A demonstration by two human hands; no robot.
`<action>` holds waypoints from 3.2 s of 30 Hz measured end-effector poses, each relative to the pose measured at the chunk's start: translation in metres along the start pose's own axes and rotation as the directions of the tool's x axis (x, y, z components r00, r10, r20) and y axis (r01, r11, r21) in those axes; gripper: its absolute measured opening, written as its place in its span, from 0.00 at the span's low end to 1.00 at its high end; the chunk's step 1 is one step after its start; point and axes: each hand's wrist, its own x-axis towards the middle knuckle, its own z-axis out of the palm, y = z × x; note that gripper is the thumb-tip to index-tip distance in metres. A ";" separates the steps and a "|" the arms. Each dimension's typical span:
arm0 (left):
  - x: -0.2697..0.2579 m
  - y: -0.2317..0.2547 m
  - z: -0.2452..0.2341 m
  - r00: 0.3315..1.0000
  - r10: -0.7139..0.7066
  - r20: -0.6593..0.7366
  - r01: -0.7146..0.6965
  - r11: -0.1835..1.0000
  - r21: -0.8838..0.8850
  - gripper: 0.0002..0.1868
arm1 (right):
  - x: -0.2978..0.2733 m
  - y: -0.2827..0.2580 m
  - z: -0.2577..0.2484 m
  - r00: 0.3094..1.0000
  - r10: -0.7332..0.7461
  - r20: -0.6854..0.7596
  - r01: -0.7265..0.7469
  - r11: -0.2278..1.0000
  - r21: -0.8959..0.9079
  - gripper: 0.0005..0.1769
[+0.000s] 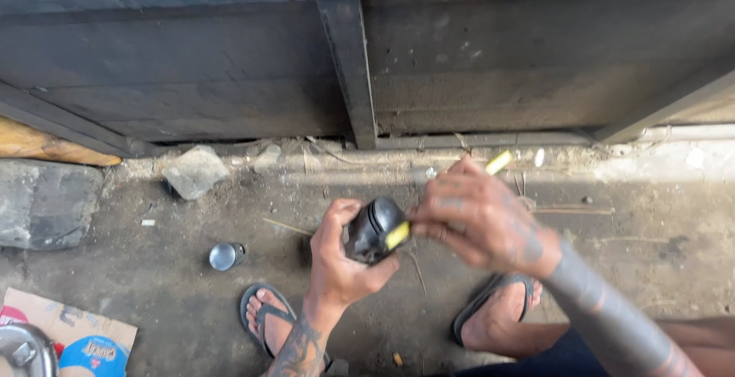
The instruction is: Cleaning carbon buildup from a motorcycle piston using a small wire brush
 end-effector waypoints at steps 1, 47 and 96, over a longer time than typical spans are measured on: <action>0.000 0.003 -0.001 1.000 -0.003 -0.003 0.003 1.000 0.017 0.35 | 0.000 0.004 -0.002 0.999 0.033 -0.016 -0.033 0.999 -0.039 0.05; 0.005 0.015 -0.025 0.968 0.218 0.127 -0.129 0.860 -0.494 0.41 | -0.022 -0.001 -0.012 0.961 0.218 -0.168 -0.175 0.955 0.239 0.10; 0.013 0.027 -0.034 0.973 0.104 0.204 -0.027 0.936 -0.351 0.35 | -0.009 -0.030 -0.003 0.976 0.215 -0.011 -0.216 0.975 -0.045 0.05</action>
